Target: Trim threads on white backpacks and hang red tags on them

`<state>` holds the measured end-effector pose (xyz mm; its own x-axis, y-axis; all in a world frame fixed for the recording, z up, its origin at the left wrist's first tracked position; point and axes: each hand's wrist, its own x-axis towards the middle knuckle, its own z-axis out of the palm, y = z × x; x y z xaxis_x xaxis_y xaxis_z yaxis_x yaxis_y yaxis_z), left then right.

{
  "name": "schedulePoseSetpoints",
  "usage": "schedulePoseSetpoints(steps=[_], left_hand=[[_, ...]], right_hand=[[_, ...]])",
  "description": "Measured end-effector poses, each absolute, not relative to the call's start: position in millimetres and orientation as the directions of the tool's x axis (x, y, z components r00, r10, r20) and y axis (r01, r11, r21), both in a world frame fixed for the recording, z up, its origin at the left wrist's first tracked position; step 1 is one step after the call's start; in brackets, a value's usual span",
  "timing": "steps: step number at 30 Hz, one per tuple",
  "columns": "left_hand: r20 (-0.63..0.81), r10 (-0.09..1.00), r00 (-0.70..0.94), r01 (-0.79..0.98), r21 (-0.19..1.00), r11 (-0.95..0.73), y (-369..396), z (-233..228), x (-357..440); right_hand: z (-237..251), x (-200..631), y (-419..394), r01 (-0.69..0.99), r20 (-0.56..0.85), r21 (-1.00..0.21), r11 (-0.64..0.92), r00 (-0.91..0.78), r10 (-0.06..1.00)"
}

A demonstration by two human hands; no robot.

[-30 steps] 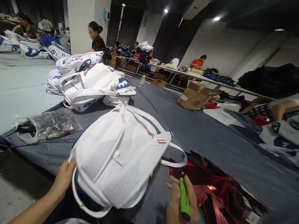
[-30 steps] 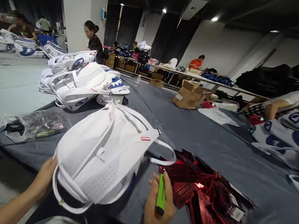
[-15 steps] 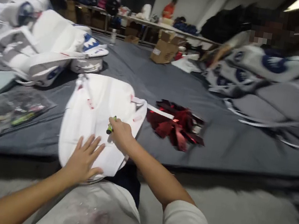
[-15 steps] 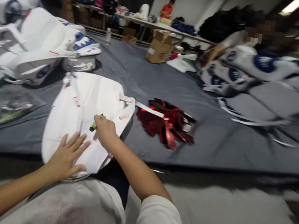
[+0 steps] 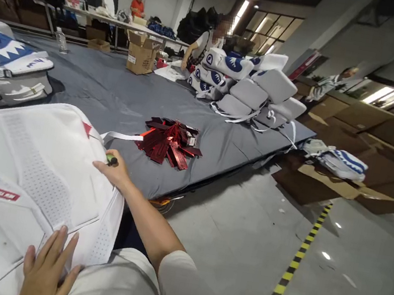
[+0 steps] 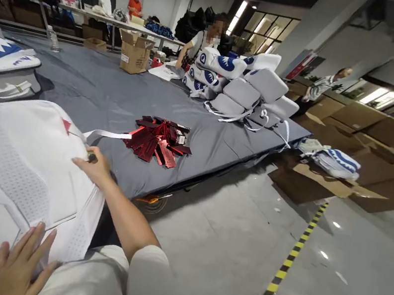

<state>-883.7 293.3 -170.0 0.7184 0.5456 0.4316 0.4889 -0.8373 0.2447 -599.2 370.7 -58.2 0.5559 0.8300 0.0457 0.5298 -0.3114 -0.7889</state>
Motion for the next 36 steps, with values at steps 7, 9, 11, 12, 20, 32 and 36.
schedulePoseSetpoints(steps=[7,9,11,12,20,32,36], left_hand=[[0.63,0.218,0.746,0.26,0.027,-0.965,354,-53,-857],[0.594,0.229,0.771,0.342,-0.082,-0.936,390,-13,-826],[0.43,0.306,0.849,0.393,-0.127,-0.911,427,9,-798],[0.336,0.33,0.882,0.393,-0.139,-0.909,441,14,-787],[0.14,0.202,0.969,0.21,-0.044,-0.977,458,10,-765],[0.398,0.116,0.91,0.197,-0.169,-0.966,576,37,-803],[0.314,0.147,0.938,0.182,-0.085,-0.98,532,9,-787]], right_hand=[[-41,-628,308,0.681,0.352,-0.732,0.018,0.354,0.866],[-49,-620,311,0.714,0.416,-0.698,0.06,0.335,0.846],[-62,-610,324,0.723,0.448,-0.684,0.096,0.312,0.837],[-68,-607,331,0.726,0.451,-0.679,0.107,0.297,0.842],[-86,-614,333,0.767,0.436,-0.642,0.012,0.352,0.828],[-94,-623,351,0.766,0.311,-0.633,-0.112,0.384,0.869],[-94,-626,348,0.767,0.311,-0.629,-0.128,0.398,0.863]])
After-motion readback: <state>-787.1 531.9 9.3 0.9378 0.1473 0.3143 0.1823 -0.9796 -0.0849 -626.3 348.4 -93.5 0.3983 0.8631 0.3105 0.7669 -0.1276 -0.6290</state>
